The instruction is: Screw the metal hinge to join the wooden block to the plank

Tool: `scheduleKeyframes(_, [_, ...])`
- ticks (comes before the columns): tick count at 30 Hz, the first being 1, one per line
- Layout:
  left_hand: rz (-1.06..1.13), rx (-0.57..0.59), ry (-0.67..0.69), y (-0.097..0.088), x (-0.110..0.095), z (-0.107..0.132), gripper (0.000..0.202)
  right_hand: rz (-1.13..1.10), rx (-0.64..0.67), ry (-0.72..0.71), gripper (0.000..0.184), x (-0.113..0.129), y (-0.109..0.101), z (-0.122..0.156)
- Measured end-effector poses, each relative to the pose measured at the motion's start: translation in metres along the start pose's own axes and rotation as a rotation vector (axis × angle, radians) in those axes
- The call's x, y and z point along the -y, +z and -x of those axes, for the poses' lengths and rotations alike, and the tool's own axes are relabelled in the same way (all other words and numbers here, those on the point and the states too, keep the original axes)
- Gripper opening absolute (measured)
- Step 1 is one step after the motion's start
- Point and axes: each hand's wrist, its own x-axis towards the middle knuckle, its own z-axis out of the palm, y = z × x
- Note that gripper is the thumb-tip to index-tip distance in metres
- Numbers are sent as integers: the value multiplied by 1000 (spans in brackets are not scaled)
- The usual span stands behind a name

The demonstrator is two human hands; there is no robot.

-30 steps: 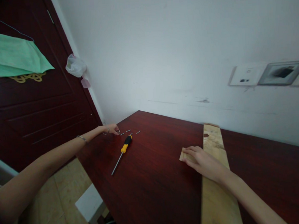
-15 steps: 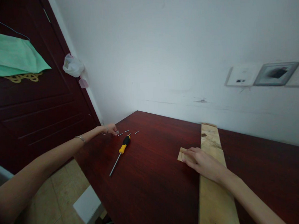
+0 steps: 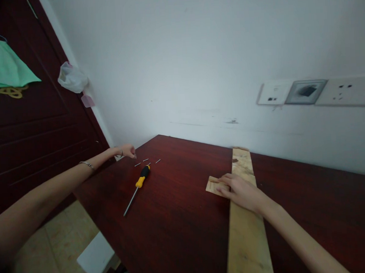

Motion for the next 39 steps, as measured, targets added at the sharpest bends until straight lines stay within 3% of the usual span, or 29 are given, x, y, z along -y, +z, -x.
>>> scheduleKeyframes(3, [-54, -63, 18, -25, -24, -19, 27, 17, -51, 6, 43, 0, -8, 4])
scheduleKeyframes(5, [-72, -108, 69, -41, -52, -32, 29, 22, -101, 27, 43, -1, -12, 6])
scheduleKeyframes(12, [-66, -342, 431, -79, -200, -55, 37, -139, -304, 129, 37, -1, -32, 12])
scheduleKeyframes(18, [4, -438, 815, -73, -324, -47, 34, -462, -562, 256, 33, 0, -54, 16])
scheduleKeyframes(22, [98, -501, 993, -56, -377, -33, 31, -715, -694, 343, 32, -7, -61, 15])
scheduleKeyframes(25, [180, -500, 1047, -44, -398, -26, 29, -908, -703, 419, 32, -10, -62, 13])
scheduleKeyframes(28, [234, -491, 1065, -35, -406, -23, 29, -1081, -677, 476, 32, -8, -60, 13])
scheduleKeyframes(39, [281, -416, 1068, -16, -403, -24, 29, -1516, -609, 481, 31, -17, -31, 6])
